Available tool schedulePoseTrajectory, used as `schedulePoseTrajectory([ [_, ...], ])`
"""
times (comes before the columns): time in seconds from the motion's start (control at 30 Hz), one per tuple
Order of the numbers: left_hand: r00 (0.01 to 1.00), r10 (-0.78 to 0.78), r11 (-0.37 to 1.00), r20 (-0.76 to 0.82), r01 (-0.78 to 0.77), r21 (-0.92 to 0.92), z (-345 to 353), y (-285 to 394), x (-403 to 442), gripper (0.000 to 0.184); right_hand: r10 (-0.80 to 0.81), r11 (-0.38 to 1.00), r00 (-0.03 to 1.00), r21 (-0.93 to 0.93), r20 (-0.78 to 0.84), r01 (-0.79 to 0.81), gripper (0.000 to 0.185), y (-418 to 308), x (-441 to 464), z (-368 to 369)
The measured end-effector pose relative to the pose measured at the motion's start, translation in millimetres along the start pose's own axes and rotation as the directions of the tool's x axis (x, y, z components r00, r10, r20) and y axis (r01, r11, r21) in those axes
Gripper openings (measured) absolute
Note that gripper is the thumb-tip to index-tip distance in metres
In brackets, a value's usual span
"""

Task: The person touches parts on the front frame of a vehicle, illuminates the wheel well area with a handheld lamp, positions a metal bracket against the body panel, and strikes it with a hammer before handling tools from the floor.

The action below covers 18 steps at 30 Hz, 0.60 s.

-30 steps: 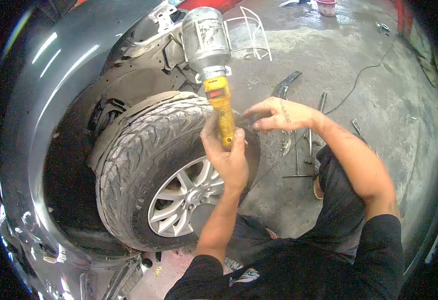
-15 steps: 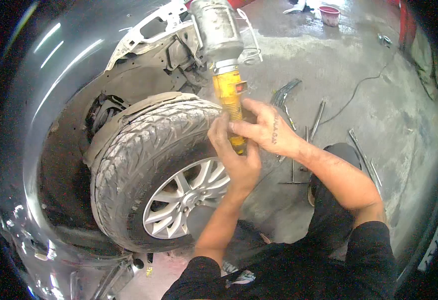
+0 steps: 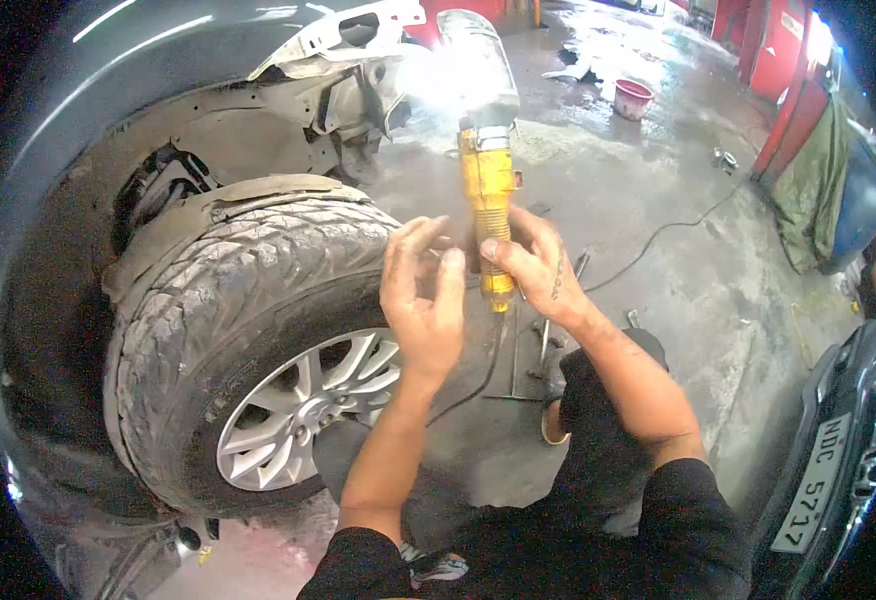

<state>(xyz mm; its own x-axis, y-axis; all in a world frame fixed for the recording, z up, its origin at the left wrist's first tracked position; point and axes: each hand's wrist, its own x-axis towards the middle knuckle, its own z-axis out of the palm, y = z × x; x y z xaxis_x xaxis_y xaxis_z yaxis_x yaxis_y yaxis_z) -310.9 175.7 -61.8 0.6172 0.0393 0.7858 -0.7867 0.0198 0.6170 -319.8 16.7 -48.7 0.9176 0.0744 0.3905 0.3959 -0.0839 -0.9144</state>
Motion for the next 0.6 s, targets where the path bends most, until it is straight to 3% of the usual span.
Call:
schedulePoseTrajectory([
  [0.13,0.994,-0.104,0.995,-0.024,0.104,-0.006,-11,-6,10,0.026,0.02,0.986,1.0,0.165,-0.021,-0.016,0.043,0,6,4],
  [0.2,0.956,-0.288,0.946,-0.059,0.275,-0.174,-13,-9,14,0.026,-0.008,0.987,0.999,0.161,-0.036,0.013,0.043,-1,9,3],
  [0.23,0.965,-0.257,0.96,-0.06,0.247,-0.13,-15,-12,21,0.026,-0.001,0.991,0.999,0.135,-0.037,0.006,0.043,-1,9,1],
  [0.27,0.952,-0.294,0.935,-0.082,0.269,-0.231,-13,-11,27,0.028,0.01,0.994,0.999,0.111,-0.038,-0.006,0.042,-1,8,-1],
  [0.37,0.952,-0.294,0.935,-0.087,0.267,-0.231,-7,-23,62,0.032,-0.036,0.995,0.999,0.089,-0.028,0.038,0.041,-5,8,-4],
  [0.5,0.98,-0.185,0.962,-0.074,0.165,-0.218,16,-47,133,0.039,-0.006,0.989,0.999,0.149,-0.033,0.01,0.039,-15,2,-16],
  [0.6,0.992,-0.104,0.965,-0.066,0.085,-0.249,32,-60,188,0.049,-0.034,0.995,0.995,0.096,-0.092,0.043,0.04,-8,1,-24],
])
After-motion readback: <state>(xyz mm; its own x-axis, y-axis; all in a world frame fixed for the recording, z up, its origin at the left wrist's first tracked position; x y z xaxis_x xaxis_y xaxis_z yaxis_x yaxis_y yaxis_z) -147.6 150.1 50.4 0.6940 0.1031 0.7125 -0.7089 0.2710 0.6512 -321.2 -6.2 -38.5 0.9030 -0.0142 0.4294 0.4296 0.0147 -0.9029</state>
